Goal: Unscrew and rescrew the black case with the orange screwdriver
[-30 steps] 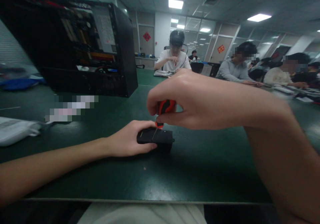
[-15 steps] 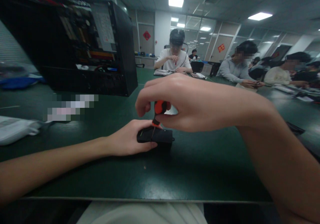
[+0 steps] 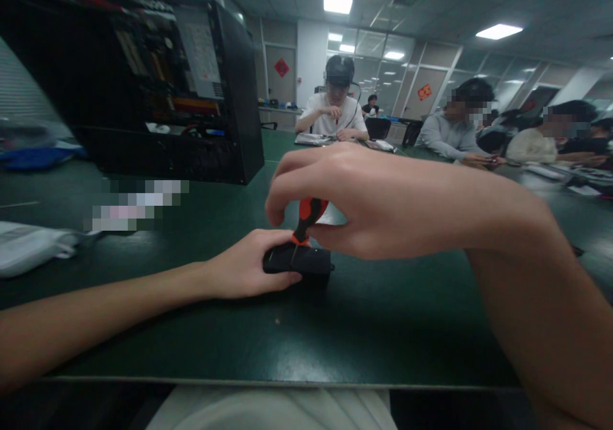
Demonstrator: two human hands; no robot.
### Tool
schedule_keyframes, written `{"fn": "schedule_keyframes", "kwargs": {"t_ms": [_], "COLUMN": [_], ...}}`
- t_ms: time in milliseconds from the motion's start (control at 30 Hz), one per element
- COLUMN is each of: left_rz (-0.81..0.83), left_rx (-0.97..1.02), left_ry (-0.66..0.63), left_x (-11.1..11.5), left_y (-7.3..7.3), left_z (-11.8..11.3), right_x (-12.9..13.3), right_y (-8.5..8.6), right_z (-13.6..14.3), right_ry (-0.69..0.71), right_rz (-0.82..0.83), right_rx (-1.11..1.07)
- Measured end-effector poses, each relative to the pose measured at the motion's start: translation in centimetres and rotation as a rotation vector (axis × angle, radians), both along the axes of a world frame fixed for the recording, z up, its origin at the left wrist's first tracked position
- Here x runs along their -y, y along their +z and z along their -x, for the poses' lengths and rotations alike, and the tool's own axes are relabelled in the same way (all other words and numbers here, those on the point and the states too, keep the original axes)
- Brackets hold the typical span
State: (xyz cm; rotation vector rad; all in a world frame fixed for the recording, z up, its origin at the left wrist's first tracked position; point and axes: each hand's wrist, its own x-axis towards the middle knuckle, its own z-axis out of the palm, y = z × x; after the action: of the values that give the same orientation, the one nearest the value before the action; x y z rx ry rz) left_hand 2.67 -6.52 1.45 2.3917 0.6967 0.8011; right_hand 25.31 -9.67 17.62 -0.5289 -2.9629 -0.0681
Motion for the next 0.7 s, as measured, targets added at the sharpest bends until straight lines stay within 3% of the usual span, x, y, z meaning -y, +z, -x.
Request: {"fn": "schedule_keyframes", "kwargs": {"t_ms": [167, 400, 600, 700], "left_rz": [0.001, 0.002, 0.000, -0.005], "left_rx": [-0.009, 0.000, -0.013, -0.023], "left_ry": [0.013, -0.007, 0.014, 0.024], "left_x": [-0.1, 0.0, -0.1, 0.0], "left_y": [-0.1, 0.1, -0.2, -0.1], "left_z": [0.0, 0.0, 0.1, 0.1], "right_x": [-0.2, 0.4, -0.2, -0.6], "right_y": [-0.4, 0.1, -0.9, -1.1], "right_z": [0.2, -0.3, 0.3, 0.3], "right_ry": [-0.082, -0.009, -0.103, -0.123], "right_rz": [-0.092, 0.025, -0.142, -0.149], "right_rx": [-0.020, 0.018, -0.067, -0.078]}}
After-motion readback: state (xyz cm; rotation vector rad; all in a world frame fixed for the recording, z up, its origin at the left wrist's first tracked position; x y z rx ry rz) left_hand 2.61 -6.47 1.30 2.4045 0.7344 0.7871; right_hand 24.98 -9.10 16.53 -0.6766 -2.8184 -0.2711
